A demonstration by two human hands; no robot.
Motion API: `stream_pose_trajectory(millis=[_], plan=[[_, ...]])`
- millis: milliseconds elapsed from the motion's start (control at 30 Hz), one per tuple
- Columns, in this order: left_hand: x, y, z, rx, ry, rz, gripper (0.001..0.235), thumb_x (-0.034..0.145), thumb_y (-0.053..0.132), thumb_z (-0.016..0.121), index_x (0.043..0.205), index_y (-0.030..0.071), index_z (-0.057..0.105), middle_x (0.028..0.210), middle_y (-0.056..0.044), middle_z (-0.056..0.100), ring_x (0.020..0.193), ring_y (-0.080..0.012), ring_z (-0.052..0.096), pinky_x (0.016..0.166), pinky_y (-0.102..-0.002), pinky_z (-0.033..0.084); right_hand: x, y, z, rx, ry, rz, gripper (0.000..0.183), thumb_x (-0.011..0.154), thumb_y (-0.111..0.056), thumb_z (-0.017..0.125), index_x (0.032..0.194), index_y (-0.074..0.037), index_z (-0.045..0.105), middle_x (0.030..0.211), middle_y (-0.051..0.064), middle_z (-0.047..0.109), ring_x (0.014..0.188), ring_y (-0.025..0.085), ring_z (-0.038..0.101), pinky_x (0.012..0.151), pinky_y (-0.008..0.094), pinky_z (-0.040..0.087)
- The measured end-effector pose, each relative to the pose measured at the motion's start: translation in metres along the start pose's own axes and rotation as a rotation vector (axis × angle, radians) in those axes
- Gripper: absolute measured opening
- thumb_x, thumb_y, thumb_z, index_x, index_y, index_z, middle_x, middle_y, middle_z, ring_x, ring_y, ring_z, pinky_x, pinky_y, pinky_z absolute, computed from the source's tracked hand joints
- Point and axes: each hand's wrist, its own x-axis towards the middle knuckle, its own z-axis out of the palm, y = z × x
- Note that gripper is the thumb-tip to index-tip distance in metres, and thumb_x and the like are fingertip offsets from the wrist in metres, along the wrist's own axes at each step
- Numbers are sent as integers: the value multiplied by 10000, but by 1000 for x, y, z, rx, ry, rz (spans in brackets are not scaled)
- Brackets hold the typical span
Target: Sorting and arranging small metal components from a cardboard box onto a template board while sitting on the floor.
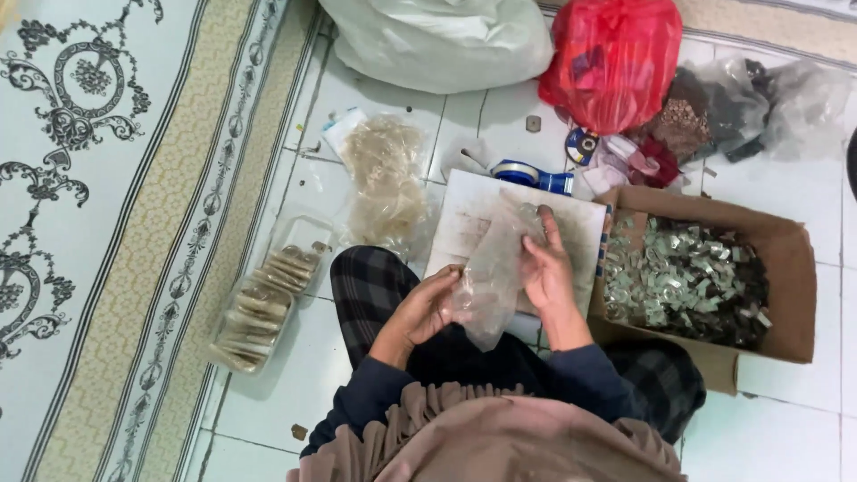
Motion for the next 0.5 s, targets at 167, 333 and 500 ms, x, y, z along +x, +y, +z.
stream_pose_trajectory(millis=[167,333,500], plan=[[-6,6,16,47,33,67,240,923,132,667,1145,56,617,986,-70,666,881,-197,723,775,-362,650,5,-6,29,-66,130,-108,583,975,-253,625,1530,-253,448,1103,87,665,986,207,689,882,315,597],[-13,19,22,88,66,130,261,929,103,690,1174,57,612,1015,-71,674,902,-196,726,791,-360,650,3,-3,58,-109,215,-180,566,948,-116,649,1486,-216,506,1061,58,626,958,192,657,905,302,578],[-23,30,29,127,94,173,288,936,75,713,1203,59,608,1044,-71,681,923,-195,729,807,-357,650,5,4,81,-147,324,-254,568,921,20,674,1442,-179,563,1020,29,587,931,177,625,928,289,560]])
